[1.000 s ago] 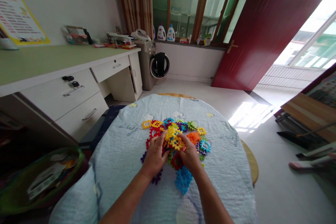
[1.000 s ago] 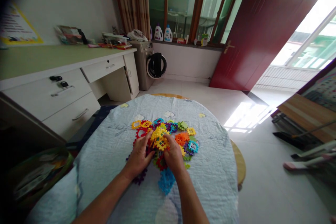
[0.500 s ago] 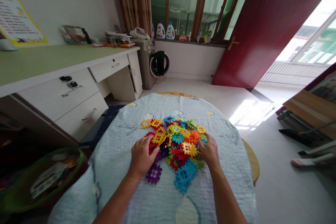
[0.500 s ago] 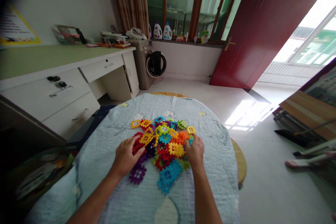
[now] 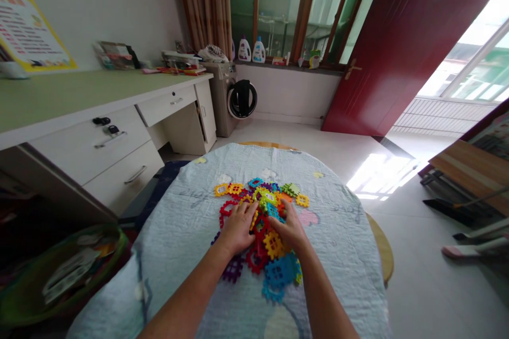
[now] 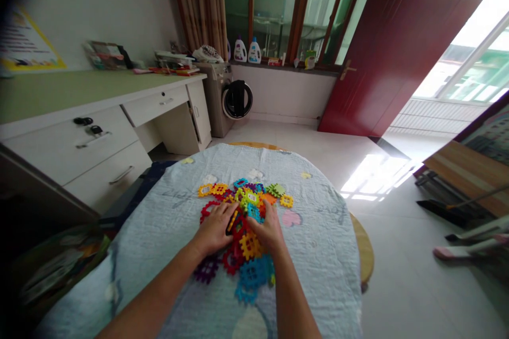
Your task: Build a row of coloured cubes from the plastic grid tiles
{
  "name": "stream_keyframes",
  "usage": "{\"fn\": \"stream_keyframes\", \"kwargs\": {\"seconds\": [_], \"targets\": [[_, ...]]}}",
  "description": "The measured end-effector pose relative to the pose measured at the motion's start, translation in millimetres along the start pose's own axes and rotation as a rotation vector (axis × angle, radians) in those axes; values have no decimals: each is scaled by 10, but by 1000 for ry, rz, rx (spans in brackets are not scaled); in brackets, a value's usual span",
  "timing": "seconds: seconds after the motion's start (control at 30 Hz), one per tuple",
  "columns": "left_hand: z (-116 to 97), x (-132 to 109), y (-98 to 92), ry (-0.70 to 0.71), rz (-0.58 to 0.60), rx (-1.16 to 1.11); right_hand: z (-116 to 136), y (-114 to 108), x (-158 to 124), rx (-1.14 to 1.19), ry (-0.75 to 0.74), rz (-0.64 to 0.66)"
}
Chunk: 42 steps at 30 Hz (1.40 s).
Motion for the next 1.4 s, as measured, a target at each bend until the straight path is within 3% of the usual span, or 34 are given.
{"fn": "stream_keyframes", "kwargs": {"seconds": [0.23, 0.37, 0.47, 0.53, 0.6, 0.73, 0.8, 0.97, 1.07, 1.17, 1.4], "targets": [[-19, -35, 79, 23, -11, -241, 118, 157, 6, 441, -5, 72], [-106, -44, -11, 28, -131, -368, 267, 140, 29, 617, -10, 109], [-115, -93, -123, -23, -238, -444, 419, 10, 108, 648, -79, 231], [-63, -151, -193, -67, -275, -485, 508, -90, 217, 578, -164, 346], [36, -232, -240, -110, -290, -491, 554, -161, 389, 412, -215, 361], [281, -496, -217, -138, -298, -351, 507, -162, 885, 26, -124, 123], [362, -683, -133, -129, -301, -260, 450, -87, 1126, -151, -83, 96], [332, -1134, 220, -106, -188, -44, 310, 221, 1397, -487, -7, 326], [248, -1233, 389, -148, -138, 37, 288, 378, 1355, -500, -48, 433], [193, -1173, 456, -173, -146, 77, 316, 421, 1277, -436, -101, 470], [136, -854, 401, -188, -274, 79, 343, 190, 1073, -172, -153, 519]]}}
Point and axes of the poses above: each hand's wrist, its own x-axis towards the middle knuckle, its own y-axis out of the palm, z = x × y, the point moved 1 cm from there along x, towards the middle knuckle, and after that the axes turned 11 degrees about -y, right-handed, at the moved point
